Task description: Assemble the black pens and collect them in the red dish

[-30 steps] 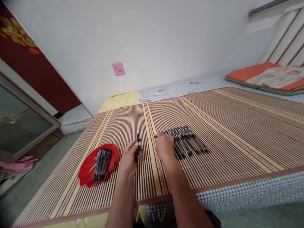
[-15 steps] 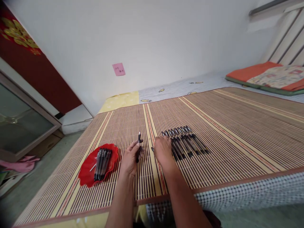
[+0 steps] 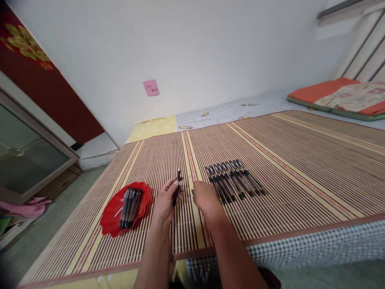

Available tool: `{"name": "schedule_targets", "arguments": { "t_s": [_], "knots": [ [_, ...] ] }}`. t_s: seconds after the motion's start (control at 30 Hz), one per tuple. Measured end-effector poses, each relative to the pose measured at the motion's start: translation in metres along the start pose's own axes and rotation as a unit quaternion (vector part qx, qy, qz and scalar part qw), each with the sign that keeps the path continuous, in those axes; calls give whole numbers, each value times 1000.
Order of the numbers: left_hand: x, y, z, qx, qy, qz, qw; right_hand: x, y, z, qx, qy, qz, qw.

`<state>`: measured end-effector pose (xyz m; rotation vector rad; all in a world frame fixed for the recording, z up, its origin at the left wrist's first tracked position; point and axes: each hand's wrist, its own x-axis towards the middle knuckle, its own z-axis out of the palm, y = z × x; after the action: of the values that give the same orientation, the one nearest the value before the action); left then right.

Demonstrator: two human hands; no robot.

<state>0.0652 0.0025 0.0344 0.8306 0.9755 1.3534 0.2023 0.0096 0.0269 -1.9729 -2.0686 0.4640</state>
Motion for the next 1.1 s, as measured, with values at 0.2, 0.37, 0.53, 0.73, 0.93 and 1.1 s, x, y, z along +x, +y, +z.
{"name": "schedule_targets", "arguments": {
  "t_s": [0.2, 0.37, 0.53, 0.73, 0.93, 1.1],
  "knots": [
    [-2, 1, 2, -2, -2, -6, 1000, 10, 8, -17, 282, 124, -12, 951],
    [-5, 3, 3, 21, -30, -10, 999, 12, 12, -36, 590, 238, -1, 771],
    [-7, 2, 2, 51, -63, -16, 997, 9, 9, -38, 689, 235, -12, 685],
    [-8, 4, 6, 53, -79, -15, 995, 5, 5, -43, 685, 176, -37, 706],
    [-8, 2, 4, 22, -110, -8, 994, 0, 3, -47, 661, 122, -53, 739],
    [-9, 1, 4, -2, -129, -8, 992, 0, 5, -46, 647, 127, -56, 750]
  ]
}}
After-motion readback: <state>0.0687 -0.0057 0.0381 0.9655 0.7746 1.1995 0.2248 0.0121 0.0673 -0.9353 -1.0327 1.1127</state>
